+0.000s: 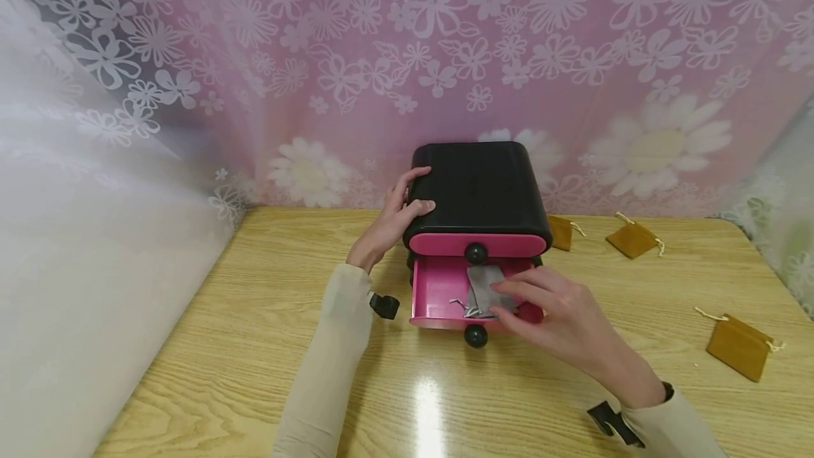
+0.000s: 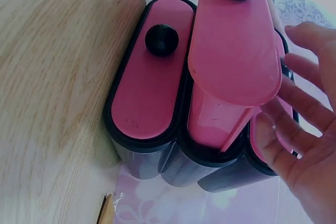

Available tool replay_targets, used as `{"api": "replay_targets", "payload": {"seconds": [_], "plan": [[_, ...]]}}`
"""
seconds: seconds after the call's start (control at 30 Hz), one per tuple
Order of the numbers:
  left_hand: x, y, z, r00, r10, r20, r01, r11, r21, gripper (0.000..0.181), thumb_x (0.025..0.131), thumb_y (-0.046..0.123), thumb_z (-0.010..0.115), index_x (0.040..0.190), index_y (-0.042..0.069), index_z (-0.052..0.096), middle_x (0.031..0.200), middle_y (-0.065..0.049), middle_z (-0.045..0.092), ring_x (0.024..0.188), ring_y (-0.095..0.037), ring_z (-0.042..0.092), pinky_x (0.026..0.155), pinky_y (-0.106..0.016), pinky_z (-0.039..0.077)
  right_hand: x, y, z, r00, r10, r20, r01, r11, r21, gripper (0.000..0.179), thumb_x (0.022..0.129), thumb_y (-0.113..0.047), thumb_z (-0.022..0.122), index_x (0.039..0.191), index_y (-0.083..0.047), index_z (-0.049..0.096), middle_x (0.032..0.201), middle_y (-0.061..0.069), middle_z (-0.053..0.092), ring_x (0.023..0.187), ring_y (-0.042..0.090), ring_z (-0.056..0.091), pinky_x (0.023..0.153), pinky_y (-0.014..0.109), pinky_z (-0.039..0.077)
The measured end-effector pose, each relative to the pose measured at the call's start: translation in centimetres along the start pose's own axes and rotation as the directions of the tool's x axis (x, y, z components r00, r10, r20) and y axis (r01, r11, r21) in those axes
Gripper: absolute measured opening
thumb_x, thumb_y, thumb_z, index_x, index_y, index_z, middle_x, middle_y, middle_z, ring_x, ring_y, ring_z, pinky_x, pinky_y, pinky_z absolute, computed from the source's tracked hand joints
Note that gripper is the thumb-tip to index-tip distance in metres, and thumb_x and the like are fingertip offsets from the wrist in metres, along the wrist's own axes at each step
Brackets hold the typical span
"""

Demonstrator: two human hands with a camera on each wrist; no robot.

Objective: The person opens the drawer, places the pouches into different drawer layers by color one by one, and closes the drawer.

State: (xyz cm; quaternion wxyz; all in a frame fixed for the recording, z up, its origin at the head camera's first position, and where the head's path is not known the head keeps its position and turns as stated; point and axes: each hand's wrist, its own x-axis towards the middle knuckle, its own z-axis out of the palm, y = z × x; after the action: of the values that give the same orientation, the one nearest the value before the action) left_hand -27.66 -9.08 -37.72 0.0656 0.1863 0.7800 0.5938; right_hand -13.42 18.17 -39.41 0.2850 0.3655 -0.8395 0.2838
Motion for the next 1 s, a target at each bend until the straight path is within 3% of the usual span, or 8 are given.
{"api": "replay_targets", "payload": {"seconds": [0.13, 0.27, 0.37, 0.47, 0.73, 1.0], "plan": [[0.0, 0.0, 0.0, 1.0, 0.002, 0.003, -0.002, 1.0, -0.006, 0.061, 0.094, 0.04, 0.058, 0.151, 0.049, 0.037, 0.153, -0.008, 0.023, 0.12, -0.028, 0.052, 0.107, -0.051, 0.043, -0.4, -0.3, 0.0, 0.999, -0.042, -0.014, 0.042, 0.999, 0.014, 0.05, 0.098, -0.057, 0.056, 0.1, -0.014, 0.081, 0.092, -0.002, 0.074, 0.078, 0.011, 0.065, 0.072, 0.012, 0.052], [0.1, 0.0, 0.1, 1.0, 0.006, 0.003, -0.006, 1.0, -0.003, 0.061, 0.094, 0.041, 0.058, 0.15, 0.051, 0.037, 0.153, -0.007, 0.023, 0.12, -0.027, 0.051, 0.107, -0.05, 0.043, -0.6, -0.4, 0.2, 0.989, -0.129, -0.073, 0.131, 0.991, 0.031, 0.045, 0.098, -0.053, 0.06, 0.099, -0.013, 0.081, 0.09, -0.002, 0.072, 0.076, 0.01, 0.064, 0.071, 0.014, 0.053], [0.0, 0.0, 0.1, 1.0, 0.005, 0.001, -0.005, 1.0, 0.001, 0.061, 0.093, 0.042, 0.058, 0.149, 0.052, 0.037, 0.153, -0.008, 0.024, 0.12, -0.027, 0.051, 0.107, -0.051, 0.043, -0.6, -0.6, 0.5, 0.966, -0.215, -0.142, 0.222, 0.974, 0.036, 0.039, 0.097, -0.047, 0.065, 0.099, -0.011, 0.081, 0.085, -0.001, 0.07, 0.07, 0.009, 0.061, 0.063, 0.015, 0.051], [0.0, 0.0, 0.1, 1.0, 0.005, 0.001, -0.005, 1.0, -0.001, 0.061, 0.094, 0.041, 0.058, 0.15, 0.051, 0.037, 0.153, -0.008, 0.025, 0.12, -0.028, 0.05, 0.107, -0.051, 0.043, -0.8, -0.8, 0.5, 0.955, -0.243, -0.17, 0.251, 0.968, 0.027, 0.039, 0.097, -0.047, 0.066, 0.099, -0.011, 0.081, 0.081, -0.002, 0.068, 0.066, 0.007, 0.057, 0.059, 0.014, 0.047], [0.1, 0.0, 0.0, 1.0, 0.011, -0.006, -0.011, 1.0, -0.01, 0.061, 0.094, 0.04, 0.058, 0.151, 0.049, 0.037, 0.153, -0.008, 0.024, 0.124, -0.028, 0.05, 0.11, -0.053, 0.042, -1.8, -1.3, 0.6, 0.97, -0.221, -0.101, 0.228, 0.971, 0.074, 0.035, 0.097, -0.046, 0.066, 0.102, -0.014, 0.08, 0.081, -0.008, 0.071, 0.064, 0.0, 0.059, 0.059, 0.009, 0.048], [0.0, 0.0, 0.2, 1.0, 0.007, -0.009, -0.007, 1.0, -0.01, 0.06, 0.094, 0.04, 0.058, 0.15, 0.049, 0.038, 0.154, -0.008, 0.023, 0.125, -0.029, 0.049, 0.111, -0.053, 0.041, -2.9, -1.7, 0.5, 0.991, -0.125, 0.051, 0.116, 0.982, 0.149, 0.032, 0.099, -0.045, 0.063, 0.107, -0.018, 0.077, 0.082, -0.013, 0.074, 0.057, -0.009, 0.053, 0.053, 0.003, 0.04]]}}
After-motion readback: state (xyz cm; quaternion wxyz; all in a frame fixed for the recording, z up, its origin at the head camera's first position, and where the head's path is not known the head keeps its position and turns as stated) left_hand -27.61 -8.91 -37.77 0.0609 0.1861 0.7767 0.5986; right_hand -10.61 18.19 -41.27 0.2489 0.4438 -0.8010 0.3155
